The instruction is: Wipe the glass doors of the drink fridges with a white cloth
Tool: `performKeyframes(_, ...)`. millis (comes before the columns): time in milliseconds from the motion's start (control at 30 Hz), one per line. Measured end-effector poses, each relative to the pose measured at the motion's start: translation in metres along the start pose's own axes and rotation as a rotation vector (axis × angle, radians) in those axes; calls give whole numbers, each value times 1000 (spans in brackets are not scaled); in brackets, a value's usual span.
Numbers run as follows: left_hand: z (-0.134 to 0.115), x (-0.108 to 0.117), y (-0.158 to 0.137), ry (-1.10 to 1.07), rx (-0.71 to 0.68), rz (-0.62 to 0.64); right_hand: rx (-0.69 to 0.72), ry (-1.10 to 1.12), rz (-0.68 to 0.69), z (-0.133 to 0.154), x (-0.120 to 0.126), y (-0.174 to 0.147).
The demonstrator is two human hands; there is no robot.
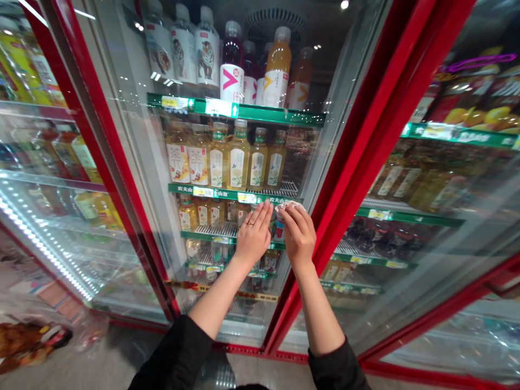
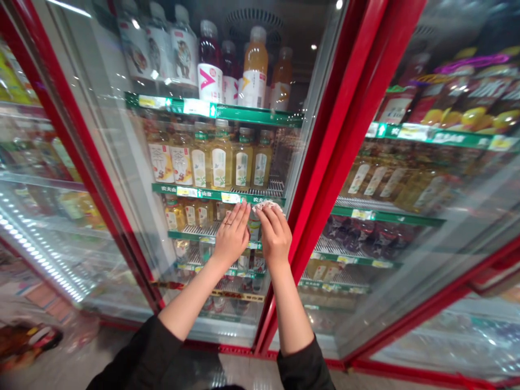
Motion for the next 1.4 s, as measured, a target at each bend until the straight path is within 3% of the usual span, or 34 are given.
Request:
performKeyframes(133,1,1,1,-2,9,16,-29,-77,-61,-15,11,-8)
performKeyframes(267,3,-5,0,10,7,24,-82,-101,-169,-27,15,6)
performKeyframes(400,4,-8,-3,62,-46,-74,-96,-100,-208,-29,14,18)
performKeyframes(567,5,-11,-5,93,-75,-124,-36,-173,-130,-20,17,3)
performKeyframes(733,5,-12,-3,38,-22,-51,-76,-152,-93,-15,21,-18)
performKeyframes(967,7,-11,-2,-24,17,39,7,-230,-73,-21,20,-3)
performKeyframes(1100,6,-10,-2,-13,-6,17,-45,-243,-75,-18,20,-14)
performKeyframes(1267,5,-11,-3,11,-20,-12,-37,-178,44,-2,7,-22)
performKeyframes(1400,6,-10,-2,31,-33,-10,-45,-181,53,-14,6,-11)
Point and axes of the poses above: each hand's wrist, its own y-axis towards the middle knuckle, its own x-axis out of the back of the hand, z = x × y, the point moved 8 cm from there along y, towards the middle knuckle, and after that the axes turned 7 degrees about -y, right-handed, at the moved point
